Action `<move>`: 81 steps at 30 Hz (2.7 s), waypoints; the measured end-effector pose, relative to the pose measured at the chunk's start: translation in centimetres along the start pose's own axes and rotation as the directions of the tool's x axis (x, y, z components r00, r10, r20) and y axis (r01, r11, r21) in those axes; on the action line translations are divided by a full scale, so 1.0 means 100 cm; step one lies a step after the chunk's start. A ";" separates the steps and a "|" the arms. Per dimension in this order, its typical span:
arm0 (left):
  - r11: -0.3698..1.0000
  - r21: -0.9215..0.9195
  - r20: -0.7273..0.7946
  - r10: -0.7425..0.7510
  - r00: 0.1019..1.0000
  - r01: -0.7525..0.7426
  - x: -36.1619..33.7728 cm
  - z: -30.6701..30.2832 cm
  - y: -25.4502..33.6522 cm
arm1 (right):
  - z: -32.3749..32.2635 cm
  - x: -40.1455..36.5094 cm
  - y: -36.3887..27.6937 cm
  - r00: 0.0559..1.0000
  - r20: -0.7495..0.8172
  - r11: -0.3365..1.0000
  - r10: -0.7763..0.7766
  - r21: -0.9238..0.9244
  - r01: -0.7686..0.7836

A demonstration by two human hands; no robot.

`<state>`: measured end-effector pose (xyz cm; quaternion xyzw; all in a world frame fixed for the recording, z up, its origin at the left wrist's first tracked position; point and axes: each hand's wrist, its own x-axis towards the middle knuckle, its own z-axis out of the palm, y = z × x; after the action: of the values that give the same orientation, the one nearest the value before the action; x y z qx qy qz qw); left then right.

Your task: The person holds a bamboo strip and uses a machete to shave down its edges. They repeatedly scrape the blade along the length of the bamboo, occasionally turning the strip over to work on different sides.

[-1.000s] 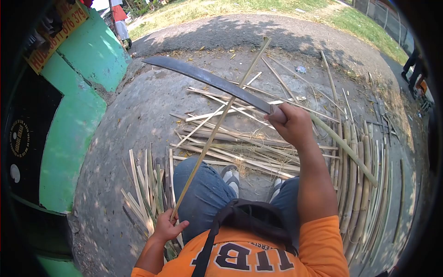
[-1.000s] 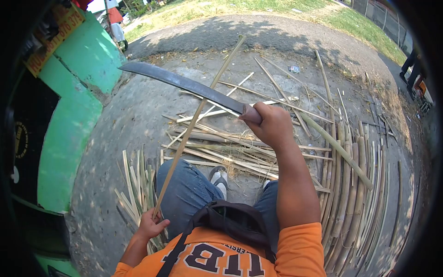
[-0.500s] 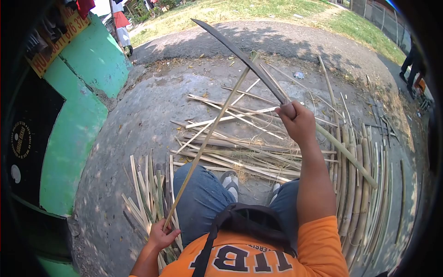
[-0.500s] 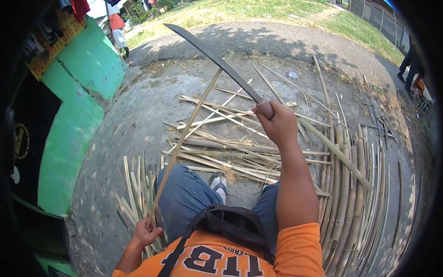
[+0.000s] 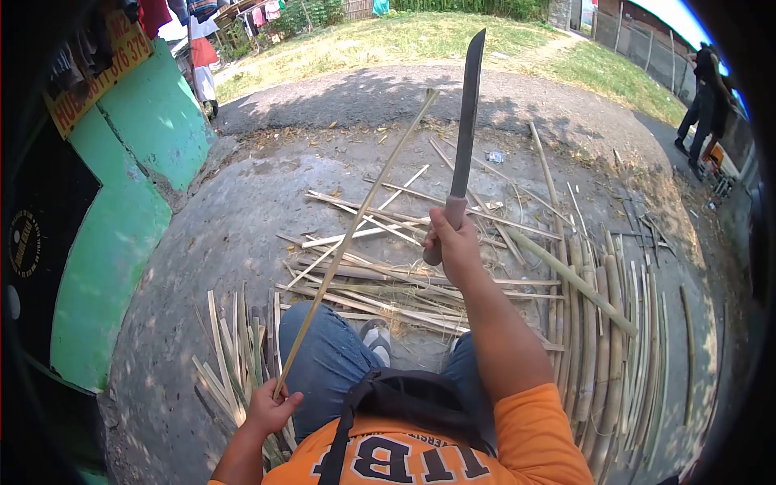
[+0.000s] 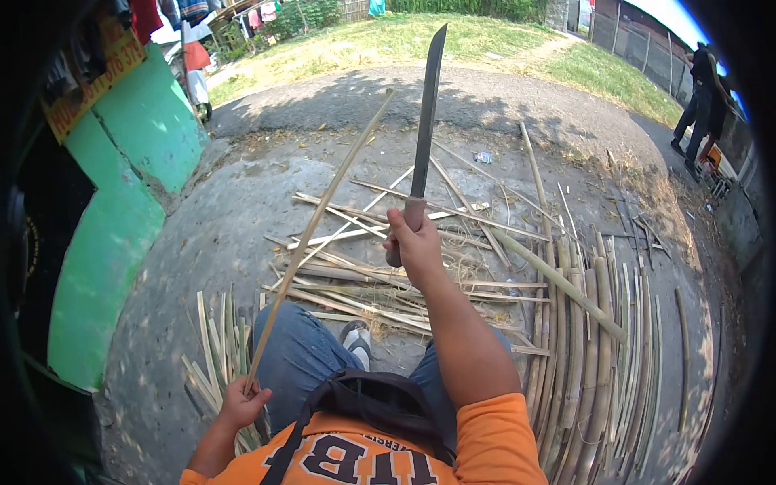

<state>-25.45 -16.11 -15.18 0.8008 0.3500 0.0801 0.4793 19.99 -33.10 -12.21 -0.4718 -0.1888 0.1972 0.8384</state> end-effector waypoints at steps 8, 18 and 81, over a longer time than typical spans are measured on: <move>0.983 -0.177 0.119 0.068 0.991 -0.046 0.055 0.038 0.084 | 0.026 -0.017 -0.012 0.997 0.026 0.994 0.076 0.081 -0.078; 0.988 0.038 0.206 0.140 0.968 -0.151 0.103 0.079 0.155 | 0.036 -0.017 -0.013 0.992 -0.114 0.962 0.063 0.270 -0.030; 0.997 0.073 0.238 -0.022 0.971 0.005 0.004 -0.038 -0.030 | 0.036 -0.010 0.012 0.955 -0.289 0.944 -0.071 -0.327 -0.029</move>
<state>-28.41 -12.27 -15.74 0.8190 0.2980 -0.0325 0.4893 17.18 -30.44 -11.61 -0.6267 -0.0960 0.0809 0.7691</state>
